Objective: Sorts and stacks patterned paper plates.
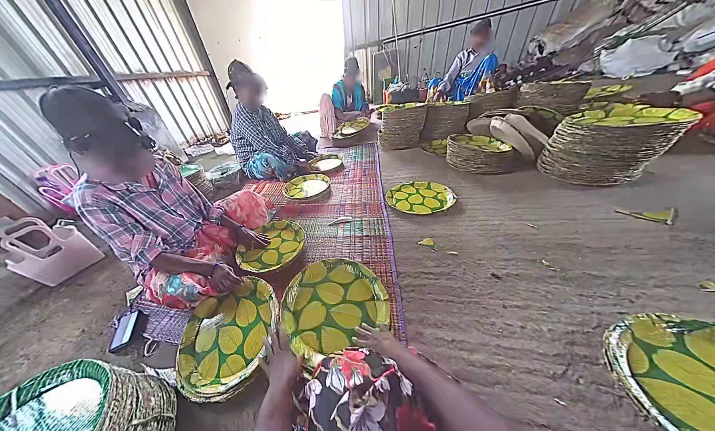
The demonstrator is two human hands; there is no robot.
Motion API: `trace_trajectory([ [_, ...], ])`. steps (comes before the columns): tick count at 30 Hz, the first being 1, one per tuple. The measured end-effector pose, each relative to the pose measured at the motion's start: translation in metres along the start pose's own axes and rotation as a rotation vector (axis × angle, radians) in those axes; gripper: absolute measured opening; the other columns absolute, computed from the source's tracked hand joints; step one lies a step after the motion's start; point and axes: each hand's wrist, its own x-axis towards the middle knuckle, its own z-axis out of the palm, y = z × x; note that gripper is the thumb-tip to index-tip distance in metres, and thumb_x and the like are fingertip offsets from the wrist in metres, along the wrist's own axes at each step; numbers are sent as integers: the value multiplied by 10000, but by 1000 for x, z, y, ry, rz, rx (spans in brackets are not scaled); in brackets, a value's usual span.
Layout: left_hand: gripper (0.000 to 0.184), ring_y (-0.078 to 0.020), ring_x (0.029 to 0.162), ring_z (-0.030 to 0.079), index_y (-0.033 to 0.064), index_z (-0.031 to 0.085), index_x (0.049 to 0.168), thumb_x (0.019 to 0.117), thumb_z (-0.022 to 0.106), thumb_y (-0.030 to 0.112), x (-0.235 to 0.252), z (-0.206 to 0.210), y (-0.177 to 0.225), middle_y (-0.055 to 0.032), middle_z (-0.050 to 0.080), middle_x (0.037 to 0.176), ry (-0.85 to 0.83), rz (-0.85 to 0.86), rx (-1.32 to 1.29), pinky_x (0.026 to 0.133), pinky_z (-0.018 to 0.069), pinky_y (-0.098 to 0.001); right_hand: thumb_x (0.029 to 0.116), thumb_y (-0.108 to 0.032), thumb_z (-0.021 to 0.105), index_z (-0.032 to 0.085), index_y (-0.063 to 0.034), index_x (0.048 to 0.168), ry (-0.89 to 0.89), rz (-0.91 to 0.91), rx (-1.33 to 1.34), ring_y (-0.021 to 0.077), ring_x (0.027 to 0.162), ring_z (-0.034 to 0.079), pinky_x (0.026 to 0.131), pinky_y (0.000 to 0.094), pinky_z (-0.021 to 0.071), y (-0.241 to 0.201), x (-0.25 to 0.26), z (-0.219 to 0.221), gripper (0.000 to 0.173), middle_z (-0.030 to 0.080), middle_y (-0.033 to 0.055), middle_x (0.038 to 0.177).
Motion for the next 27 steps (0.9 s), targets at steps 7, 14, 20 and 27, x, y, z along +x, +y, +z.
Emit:
trace_trajectory([
  [7, 542, -377, 1587, 157, 7, 535, 1469, 1051, 550, 353, -6, -18, 37, -204, 246, 1688, -239, 77, 470, 1227, 107, -681, 1109, -114, 389, 560, -84, 1484, -115, 84, -22, 334, 1589, 222, 1249, 674, 28, 0, -31, -18, 413, 403, 95, 1651],
  [14, 514, -390, 1311, 573, -33, 655, 1251, 1115, 380, 379, -54, -89, 219, -247, 639, 1326, -403, 525, 406, 1088, 428, -588, 998, -15, 534, 622, -165, 1448, 83, 167, -72, 333, 1532, 360, 1244, 596, 219, 52, -177, -64, 482, 475, 117, 1600],
  [20, 488, -356, 1385, 522, 18, 614, 1366, 1119, 388, 373, -105, -32, 330, -207, 601, 1419, -534, 983, 380, 1131, 382, -594, 1049, -106, 540, 587, -78, 1457, 162, 615, -118, 443, 1405, 502, 1137, 646, 369, 141, -298, -73, 411, 537, 229, 1513],
  [27, 801, -445, 1568, 179, 23, 240, 1626, 1057, 446, 547, -44, 80, 279, -227, 109, 1713, -626, 484, 680, 1211, 259, -651, 1069, -170, 541, 528, -56, 1499, 67, 763, 98, 467, 1394, 499, 1145, 627, 380, 179, -319, -15, 445, 536, 277, 1487],
])
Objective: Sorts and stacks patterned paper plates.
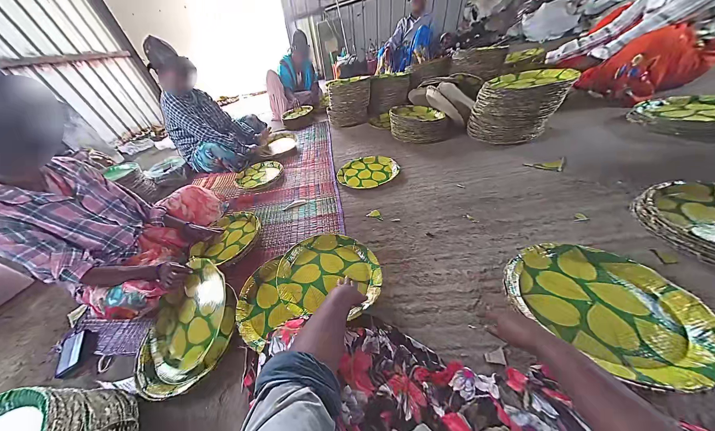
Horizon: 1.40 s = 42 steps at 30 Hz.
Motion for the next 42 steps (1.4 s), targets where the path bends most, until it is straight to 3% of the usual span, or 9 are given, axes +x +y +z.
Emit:
trace_trajectory([
  [4, 663, -417, 1452, 436, -20, 565, 1427, 1081, 412, 524, -28, -28, -25, -265, 498, 1518, -150, -142, 55, 1160, 323, -651, 1098, -272, 499, 509, -113, 1528, -82, -4, -18, 493, 1348, 535, 1104, 668, 392, -12, 8, -5, 458, 580, 295, 1428],
  [10, 686, -409, 1354, 541, 6, 627, 1361, 1013, 540, 591, -40, -29, -115, -247, 588, 1422, -32, -376, -204, 1093, 400, -657, 1072, -215, 531, 553, -98, 1487, 37, 76, 56, 523, 1334, 527, 1066, 721, 385, 11, 11, -16, 431, 576, 310, 1419],
  [14, 588, -422, 1426, 456, 68, 491, 1514, 1105, 390, 479, -37, 3, -176, -237, 486, 1533, -106, -262, -308, 1127, 348, -655, 1081, -219, 522, 551, -54, 1476, 150, 177, 161, 518, 1373, 493, 1069, 738, 367, 42, 16, -19, 429, 538, 312, 1462],
  [17, 493, -390, 1468, 421, 15, 452, 1524, 1126, 411, 302, -35, 27, -199, -249, 446, 1565, 159, -134, -456, 1206, 308, -554, 1074, -187, 529, 544, -4, 1467, 248, 235, 218, 529, 1402, 453, 1084, 756, 325, 58, 17, -20, 434, 513, 335, 1475],
  [23, 832, -478, 1567, 123, -14, 256, 1606, 994, 671, 368, -27, 45, -262, -316, 114, 1680, 625, -515, -404, 1213, 208, -660, 1066, -183, 555, 505, 20, 1484, 381, 342, 310, 512, 1456, 386, 1128, 753, 266, 60, 11, -21, 467, 471, 329, 1514],
  [27, 837, -510, 1456, 382, -138, 365, 1504, 961, 720, 391, -10, 61, -295, -405, 373, 1532, 444, -542, -465, 1193, 323, -609, 1072, -220, 549, 454, 32, 1516, 346, 430, 311, 511, 1470, 366, 1147, 749, 249, 62, 7, -20, 520, 447, 344, 1524],
  [32, 837, -496, 1456, 381, -49, 405, 1525, 902, 799, 347, 0, 74, -295, -355, 373, 1558, 335, -551, -331, 1188, 336, -589, 1023, -526, 584, 468, 105, 1456, 155, 535, 265, 519, 1435, 415, 1110, 696, 356, 63, 23, -5, 773, 455, 374, 1495],
  [38, 791, -503, 1478, 339, -30, 403, 1537, 909, 798, 243, -16, 98, -311, -347, 329, 1588, 365, -463, -321, 1193, 326, -596, 1017, -35, 541, 551, 165, 1311, 149, 582, 139, 496, 1388, 469, 1057, 612, 458, 29, 30, 3, 356, 439, 361, 1491],
  [42, 589, -558, 1447, 356, -98, 504, 1441, 987, 695, 224, -33, 60, -279, -395, 436, 1494, 556, -189, -326, 1196, 281, -648, 1027, -43, 539, 539, 164, 1330, 228, 578, 179, 493, 1347, 515, 1059, 608, 451, 21, 20, -5, 367, 523, 356, 1414],
])
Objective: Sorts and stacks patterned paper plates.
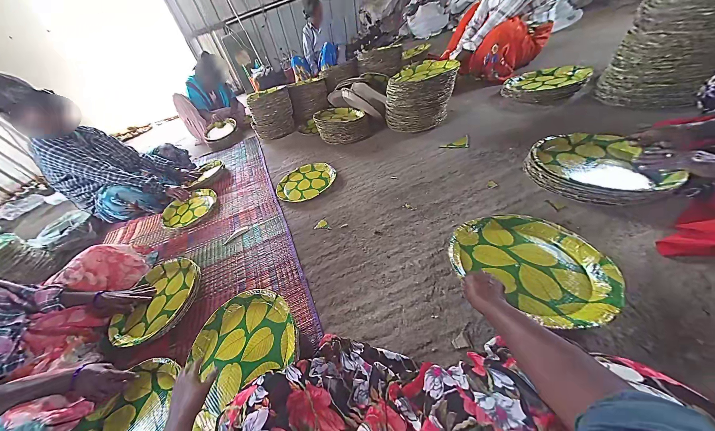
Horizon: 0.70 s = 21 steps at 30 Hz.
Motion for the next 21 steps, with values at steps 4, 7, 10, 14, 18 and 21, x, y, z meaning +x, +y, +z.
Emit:
trace_trajectory([
  [4, 517, -500, 1477, 352, -89, 480, 1465, 1043, 588, 191, -10, -62, 128, -333, 429, 1540, 68, 367, -116, 1224, 263, -588, 1101, -232, 478, 535, 129, 1386, 135, -106, 91, 538, 1396, 445, 1133, 700, 313, 16, 0, -8, 464, 498, 384, 1444],
  [7, 476, -429, 1450, 433, -40, 494, 1479, 1080, 525, 218, -25, -84, 237, -267, 478, 1533, 49, 556, -93, 1195, 335, -556, 1097, -159, 456, 602, 94, 1343, 390, -290, 157, 533, 1390, 459, 1083, 714, 353, 14, -1, -13, 382, 487, 350, 1483],
  [10, 568, -412, 1540, 290, -43, 389, 1551, 1081, 493, 261, -42, -46, 324, -269, 331, 1632, 77, 725, -115, 1251, 238, -550, 1085, -168, 478, 615, 14, 1374, 390, -686, 165, 489, 1259, 608, 990, 653, 491, -3, -25, 1, 368, 553, 293, 1457],
  [14, 608, -352, 1591, 161, 41, 330, 1604, 1095, 443, 354, -51, 56, 376, -196, 242, 1692, -222, 814, 79, 1270, 131, -587, 1089, -206, 484, 565, -151, 1496, -115, -971, -2, 357, 1497, 417, 1202, 597, 308, -22, -31, 42, 419, 460, 130, 1609],
  [18, 656, -340, 1606, 78, 104, 253, 1638, 1104, 393, 459, -53, 143, 354, -137, 117, 1733, -565, 692, 308, 1251, 130, -640, 1048, -175, 521, 648, -111, 1391, -239, -625, 41, 433, 1335, 557, 1094, 682, 378, -24, -29, 19, 371, 624, 208, 1413],
  [21, 704, -325, 1610, 39, 133, 184, 1657, 1086, 454, 443, -56, 153, 348, -108, 40, 1745, -600, 675, 361, 1245, 128, -647, 1057, -217, 530, 508, -30, 1491, 84, -321, 231, 429, 1421, 464, 1142, 654, 350, -2, -10, 1, 473, 511, 247, 1506],
])
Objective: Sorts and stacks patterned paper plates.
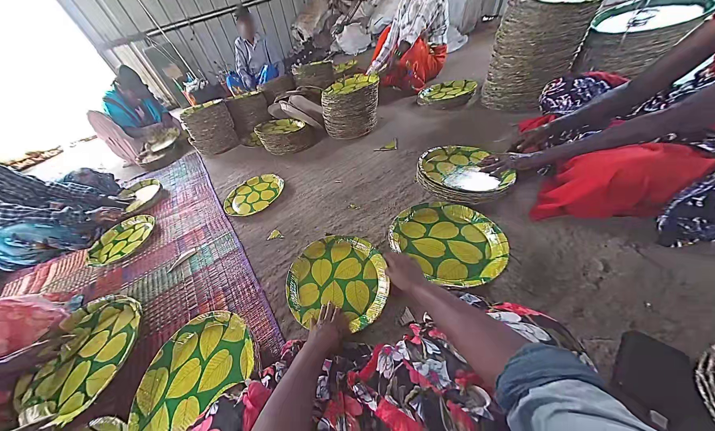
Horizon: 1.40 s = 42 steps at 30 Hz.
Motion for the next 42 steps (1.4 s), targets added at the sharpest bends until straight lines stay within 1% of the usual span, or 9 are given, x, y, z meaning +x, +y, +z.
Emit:
trace_trajectory([
  [5, 631, -357, 1596, 125, 121, 297, 1626, 1080, 509, 357, -7, -11, 6, -133, 129, 1731, -3, -15, -33, 1213, 224, -663, 1033, -112, 545, 568, 113, 1356, -139, 355, -115, 467, 1423, 442, 1100, 644, 397, 19, 6, -3, 395, 467, 328, 1501],
  [13, 549, -435, 1475, 371, 57, 463, 1526, 1058, 557, 329, -12, -17, 14, -219, 352, 1624, -29, 9, -8, 1117, 403, -630, 1127, -327, 388, 571, -5, 1428, 46, 128, -144, 472, 1396, 474, 1130, 689, 324, 14, 7, 3, 477, 530, 300, 1461],
  [17, 648, -436, 1558, 224, -3, 292, 1605, 1073, 492, 308, -18, -25, 9, -296, 243, 1659, 522, 57, -172, 1234, 177, -641, 1092, -103, 439, 587, 3, 1422, 264, -203, -146, 429, 1321, 577, 1051, 589, 474, -22, -7, 14, 378, 574, 255, 1448],
  [20, 582, -466, 1521, 305, -49, 432, 1528, 1048, 465, 278, -6, -34, 5, -311, 352, 1605, 961, 125, -157, 1236, 179, -641, 1059, -49, 470, 636, 10, 1368, 49, -669, -109, 394, 1362, 571, 1107, 547, 473, -36, -26, 46, 356, 600, 223, 1450],
  [23, 590, -382, 1585, 172, 54, 333, 1606, 1091, 443, 321, 0, -28, -3, -227, 226, 1688, 437, 87, -98, 1257, 144, -610, 1116, -230, 423, 635, -46, 1393, -435, -771, -210, 360, 1500, 412, 1193, 585, 330, -38, -20, 67, 395, 492, 153, 1580],
  [27, 776, -341, 1608, -51, 134, 97, 1668, 1066, 525, 369, 7, -1, -7, -143, -36, 1740, 38, 25, -42, 1216, 27, -718, 1091, -348, 495, 588, 16, 1410, -109, -331, -61, 393, 1388, 522, 1133, 594, 387, -30, -13, 32, 493, 571, 227, 1465],
  [31, 846, -335, 1608, -55, 155, 114, 1669, 1026, 621, 367, 7, -12, -3, -107, -53, 1745, 20, -5, -53, 1194, 61, -749, 1051, -245, 541, 537, 83, 1401, -127, 231, -132, 459, 1416, 455, 1098, 646, 396, -6, -7, 13, 479, 480, 309, 1497],
  [39, 818, -339, 1609, 12, 155, 184, 1659, 1014, 644, 358, 3, -10, -8, -120, 27, 1744, 63, 28, -65, 1203, 134, -722, 1089, -199, 491, 571, 69, 1374, -81, 201, -212, 473, 1352, 524, 1079, 637, 414, -8, -11, 15, 399, 554, 320, 1421],
  [42, 741, -379, 1601, 69, 79, 204, 1647, 1057, 549, 364, -2, -16, -10, -214, 95, 1720, 309, 45, -180, 1229, 92, -690, 1112, -210, 450, 608, 12, 1365, 150, 69, -220, 463, 1357, 507, 1051, 649, 411, -15, -22, 3, 371, 546, 295, 1424],
])
